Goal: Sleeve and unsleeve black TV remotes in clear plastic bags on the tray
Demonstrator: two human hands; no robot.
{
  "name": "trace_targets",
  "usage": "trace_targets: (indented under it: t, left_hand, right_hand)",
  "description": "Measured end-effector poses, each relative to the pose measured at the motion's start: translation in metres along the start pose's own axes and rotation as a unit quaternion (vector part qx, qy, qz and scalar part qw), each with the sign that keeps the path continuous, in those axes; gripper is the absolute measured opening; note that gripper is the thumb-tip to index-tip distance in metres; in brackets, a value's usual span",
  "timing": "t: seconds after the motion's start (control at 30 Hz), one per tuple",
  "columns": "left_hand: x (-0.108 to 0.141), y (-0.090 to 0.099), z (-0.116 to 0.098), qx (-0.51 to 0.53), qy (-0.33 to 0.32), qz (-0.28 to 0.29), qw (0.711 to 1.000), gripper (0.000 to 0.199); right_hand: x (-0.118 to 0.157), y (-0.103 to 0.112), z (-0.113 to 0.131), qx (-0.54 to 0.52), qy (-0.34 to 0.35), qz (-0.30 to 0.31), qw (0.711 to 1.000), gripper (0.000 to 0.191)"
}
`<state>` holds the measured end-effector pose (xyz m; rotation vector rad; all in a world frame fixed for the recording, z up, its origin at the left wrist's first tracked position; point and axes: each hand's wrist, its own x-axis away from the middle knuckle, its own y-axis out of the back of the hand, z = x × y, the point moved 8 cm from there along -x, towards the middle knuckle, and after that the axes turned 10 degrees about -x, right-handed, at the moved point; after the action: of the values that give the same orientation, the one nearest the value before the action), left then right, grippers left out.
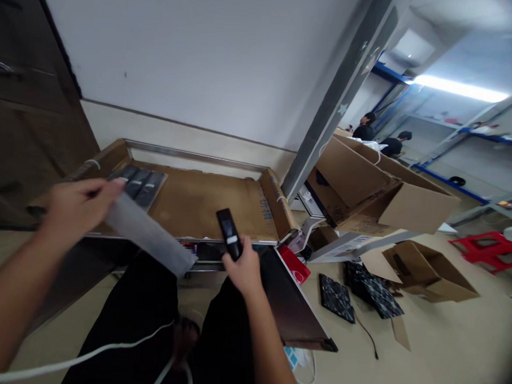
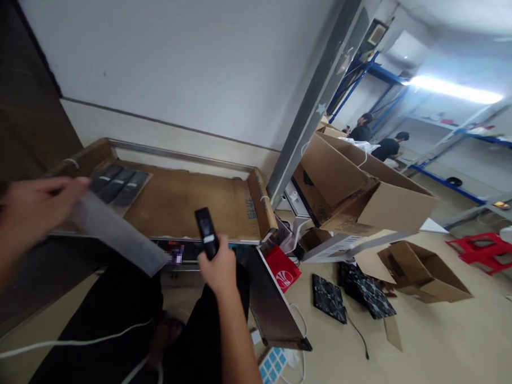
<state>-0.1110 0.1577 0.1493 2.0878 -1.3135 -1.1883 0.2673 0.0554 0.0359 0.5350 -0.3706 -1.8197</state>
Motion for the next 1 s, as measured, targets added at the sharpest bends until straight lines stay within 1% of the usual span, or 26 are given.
trace_targets:
  t: [0.03,0.1,0.17,0.2,0.23,0.27,0.3,0.4,0.53,0.7,0.8,0.87,0.9,0.93,1.0]
  left_hand:
    - [-0.009,-0.024,-0.013,0.001,-0.010,0.024,1.000,0.048]
    - [-0.021,-0.079,-0.035,0.019,-0.055,0.088,0.994,0.053]
    - [-0.022,-0.130,-0.043,0.024,-0.082,0.152,0.985,0.054]
    - [-0.020,-0.150,-0.044,0.021,-0.093,0.172,0.981,0.053]
    - [-0.018,-0.165,-0.043,0.022,-0.111,0.180,0.977,0.053]
    - [-0.015,-0.176,-0.042,0.024,-0.126,0.186,0.974,0.053]
    - [-0.013,-0.183,-0.040,0.027,-0.137,0.186,0.972,0.053]
    - [-0.011,-0.189,-0.032,0.034,-0.146,0.183,0.972,0.055]
    - [-0.013,-0.185,-0.029,0.039,-0.142,0.184,0.972,0.053]
    - [-0.015,-0.182,-0.025,0.050,-0.105,0.177,0.977,0.053]
    - [-0.016,-0.183,-0.023,0.058,-0.097,0.176,0.978,0.054]
    - [-0.017,-0.184,-0.021,0.059,-0.095,0.175,0.978,0.054]
    - [-0.017,-0.185,-0.020,0.061,-0.093,0.175,0.978,0.054]
    - [-0.018,-0.186,-0.019,0.064,-0.089,0.174,0.979,0.054]
    - [-0.019,-0.187,-0.018,0.073,-0.082,0.167,0.980,0.052]
  right_hand:
    - [-0.025,0.014,0.004,0.067,-0.008,-0.039,0.997,0.047]
    - [-0.070,0.033,0.003,0.187,-0.047,-0.094,0.977,0.048]
    - [-0.106,0.037,-0.006,0.272,-0.071,-0.102,0.954,0.043]
    - [-0.120,0.037,-0.010,0.305,-0.066,-0.109,0.944,0.041]
    - [-0.130,0.037,-0.014,0.334,-0.056,-0.121,0.933,0.039]
    - [-0.137,0.036,-0.017,0.356,-0.043,-0.134,0.924,0.040]
    - [-0.143,0.036,-0.020,0.373,-0.031,-0.149,0.915,0.042]
    - [-0.151,0.035,-0.026,0.396,-0.016,-0.182,0.900,0.048]
    - [-0.159,0.033,-0.026,0.390,-0.010,-0.197,0.899,0.047]
    - [-0.167,0.033,-0.021,0.402,0.000,-0.205,0.892,0.046]
    - [-0.167,0.038,-0.020,0.384,-0.012,-0.209,0.899,0.042]
    - [-0.165,0.038,-0.017,0.361,0.005,-0.206,0.910,0.039]
    - [-0.164,0.034,-0.014,0.344,0.029,-0.191,0.919,0.037]
    - [-0.163,0.028,-0.011,0.320,0.060,-0.161,0.932,0.035]
    - [-0.160,0.007,-0.005,0.239,0.115,-0.064,0.962,0.034]
